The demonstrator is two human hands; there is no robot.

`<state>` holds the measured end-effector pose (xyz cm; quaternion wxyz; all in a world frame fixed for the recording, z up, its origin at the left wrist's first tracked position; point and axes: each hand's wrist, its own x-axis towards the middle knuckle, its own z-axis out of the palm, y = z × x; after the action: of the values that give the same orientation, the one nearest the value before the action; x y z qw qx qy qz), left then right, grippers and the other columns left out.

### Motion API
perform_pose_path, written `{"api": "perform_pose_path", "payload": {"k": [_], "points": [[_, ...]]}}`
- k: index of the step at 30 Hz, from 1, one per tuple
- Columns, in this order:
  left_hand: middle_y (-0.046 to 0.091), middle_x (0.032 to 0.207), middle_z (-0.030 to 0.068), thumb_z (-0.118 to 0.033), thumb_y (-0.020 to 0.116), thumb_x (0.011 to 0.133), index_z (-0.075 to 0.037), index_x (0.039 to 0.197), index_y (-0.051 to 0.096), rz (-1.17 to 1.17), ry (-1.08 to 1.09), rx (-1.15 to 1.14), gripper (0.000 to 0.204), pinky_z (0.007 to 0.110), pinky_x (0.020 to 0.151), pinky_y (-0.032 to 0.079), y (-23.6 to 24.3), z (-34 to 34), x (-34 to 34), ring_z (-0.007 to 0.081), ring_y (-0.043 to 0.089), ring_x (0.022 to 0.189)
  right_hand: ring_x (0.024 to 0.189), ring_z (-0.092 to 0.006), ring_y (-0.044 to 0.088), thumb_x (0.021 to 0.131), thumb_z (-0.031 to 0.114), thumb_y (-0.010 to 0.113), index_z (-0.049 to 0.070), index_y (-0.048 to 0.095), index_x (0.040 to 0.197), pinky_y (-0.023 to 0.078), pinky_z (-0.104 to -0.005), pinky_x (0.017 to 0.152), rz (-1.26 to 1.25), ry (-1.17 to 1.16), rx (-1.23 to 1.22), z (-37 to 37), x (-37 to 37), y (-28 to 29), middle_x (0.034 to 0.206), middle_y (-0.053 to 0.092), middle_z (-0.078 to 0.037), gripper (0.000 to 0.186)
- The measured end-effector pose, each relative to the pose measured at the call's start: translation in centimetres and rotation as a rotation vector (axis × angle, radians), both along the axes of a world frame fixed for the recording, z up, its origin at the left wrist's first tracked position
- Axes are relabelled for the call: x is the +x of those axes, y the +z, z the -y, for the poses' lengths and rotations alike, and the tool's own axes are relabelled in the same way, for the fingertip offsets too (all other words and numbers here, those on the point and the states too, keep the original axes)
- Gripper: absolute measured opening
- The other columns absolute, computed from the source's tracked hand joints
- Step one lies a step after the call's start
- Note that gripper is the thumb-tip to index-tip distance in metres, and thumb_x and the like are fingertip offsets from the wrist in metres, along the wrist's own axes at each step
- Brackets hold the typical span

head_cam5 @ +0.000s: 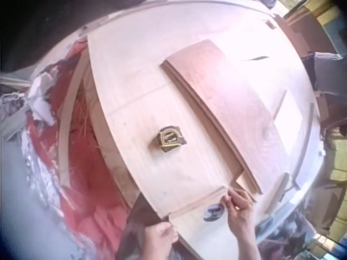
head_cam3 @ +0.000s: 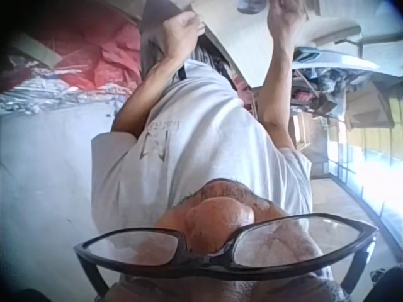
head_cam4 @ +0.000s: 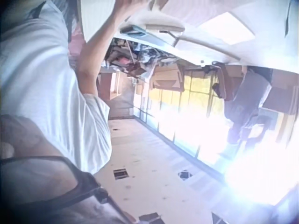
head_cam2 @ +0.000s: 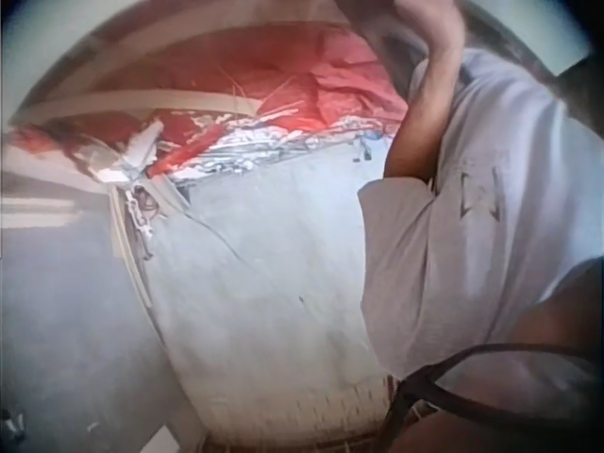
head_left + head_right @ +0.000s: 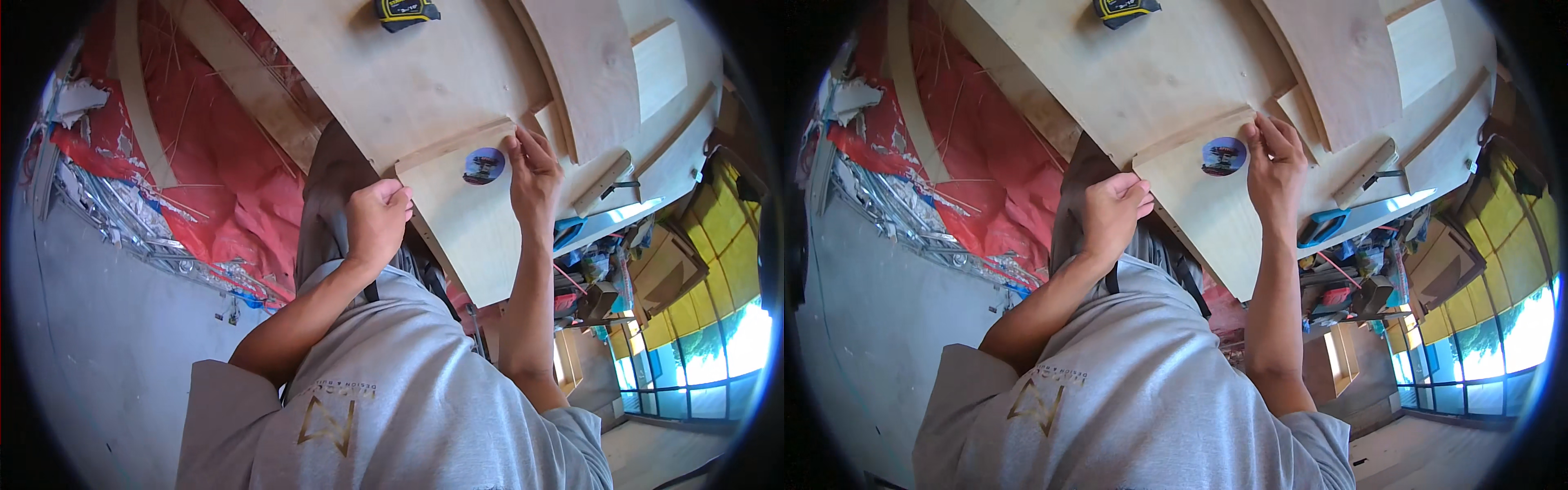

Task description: The person saws a piece of lumber with a hand saw, then uses a square tool to mark lines and align pieces on a workbench.

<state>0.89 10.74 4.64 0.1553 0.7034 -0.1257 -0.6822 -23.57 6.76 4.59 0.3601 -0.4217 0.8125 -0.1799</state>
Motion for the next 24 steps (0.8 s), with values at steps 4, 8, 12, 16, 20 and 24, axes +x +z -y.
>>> {"api": "perform_pose_path", "payload": {"k": [4, 8, 12, 16, 20, 24], "points": [[0.075, 0.075, 0.0103, -0.011, 0.071, 0.102, 0.008, 0.090, 0.075, 0.021, -0.073, -0.013, 0.023, 0.031, 0.067, 0.061, 0.3, 0.6, 0.2, 0.0127, 0.075, 0.072, 0.108, -0.0255, 0.075, 0.105, 0.023, 0.078, 0.003, 0.079, 0.131, 0.058, -0.0347, 0.097, 0.000, -0.018, 0.047, 0.5, 0.3, 0.7, 0.126, 0.076, -0.016, 0.033], [0.075, 0.075, 0.0115, -0.011, 0.072, 0.102, 0.007, 0.086, 0.074, 0.015, -0.098, -0.038, 0.024, 0.033, 0.066, 0.059, -0.4, 0.1, 0.6, 0.0123, 0.075, 0.072, 0.105, -0.0239, 0.075, 0.105, 0.023, 0.078, 0.001, 0.079, 0.129, 0.059, -0.0346, 0.095, -0.003, -0.016, 0.032, 0.8, 0.4, 0.9, 0.125, 0.076, -0.016, 0.033], [0.080, 0.102, 0.0150, -0.008, 0.077, 0.100, 0.006, 0.116, 0.077, 0.084, -0.448, -0.138, 0.021, 0.037, 0.079, 0.066, 1.0, 1.8, 1.5, 0.0273, 0.080, 0.090, 0.100, -0.0237, 0.076, 0.104, 0.023, 0.079, 0.000, 0.080, 0.125, 0.059, -0.0353, 0.092, 0.006, -0.019, 0.094, 1.0, -0.2, 0.9, 0.124, 0.077, -0.015, 0.031], [0.074, 0.118, 0.0168, -0.011, 0.084, 0.091, -0.001, 0.134, 0.069, 0.391, -0.728, -0.661, 0.046, 0.047, 0.090, 0.058, 1.6, 2.9, 1.6, 0.0412, 0.073, 0.107, 0.099, -0.0253, 0.075, 0.102, 0.023, 0.080, 0.001, 0.080, 0.124, 0.059, -0.0366, 0.091, 0.005, 0.021, 0.091, 1.4, -0.2, 1.1, 0.122, 0.078, -0.014, 0.031], [0.067, 0.128, 0.0113, -0.012, 0.085, 0.088, -0.003, 0.136, 0.067, 0.357, -0.960, -0.845, 0.052, 0.049, 0.101, 0.051, 1.3, 4.0, 1.4, 0.0357, 0.062, 0.117, 0.099, -0.0257, 0.075, 0.102, 0.023, 0.079, 0.002, 0.080, 0.124, 0.059, -0.0372, 0.091, 0.000, 0.008, 0.097, 1.6, 0.2, 1.5, 0.123, 0.078, -0.014, 0.030], [0.068, 0.126, 0.0103, -0.012, 0.083, 0.089, -0.003, 0.131, 0.071, 0.360, -0.974, -0.912, 0.045, 0.047, 0.098, 0.049, 0.8, 5.0, 1.0, 0.0341, 0.063, 0.114, 0.100, -0.0267, 0.074, 0.102, 0.022, 0.079, 0.003, 0.081, 0.123, 0.059, -0.0376, 0.090, -0.037, -0.005, 0.048, 1.0, 0.4, 1.1, 0.122, 0.077, -0.015, 0.028]]}}
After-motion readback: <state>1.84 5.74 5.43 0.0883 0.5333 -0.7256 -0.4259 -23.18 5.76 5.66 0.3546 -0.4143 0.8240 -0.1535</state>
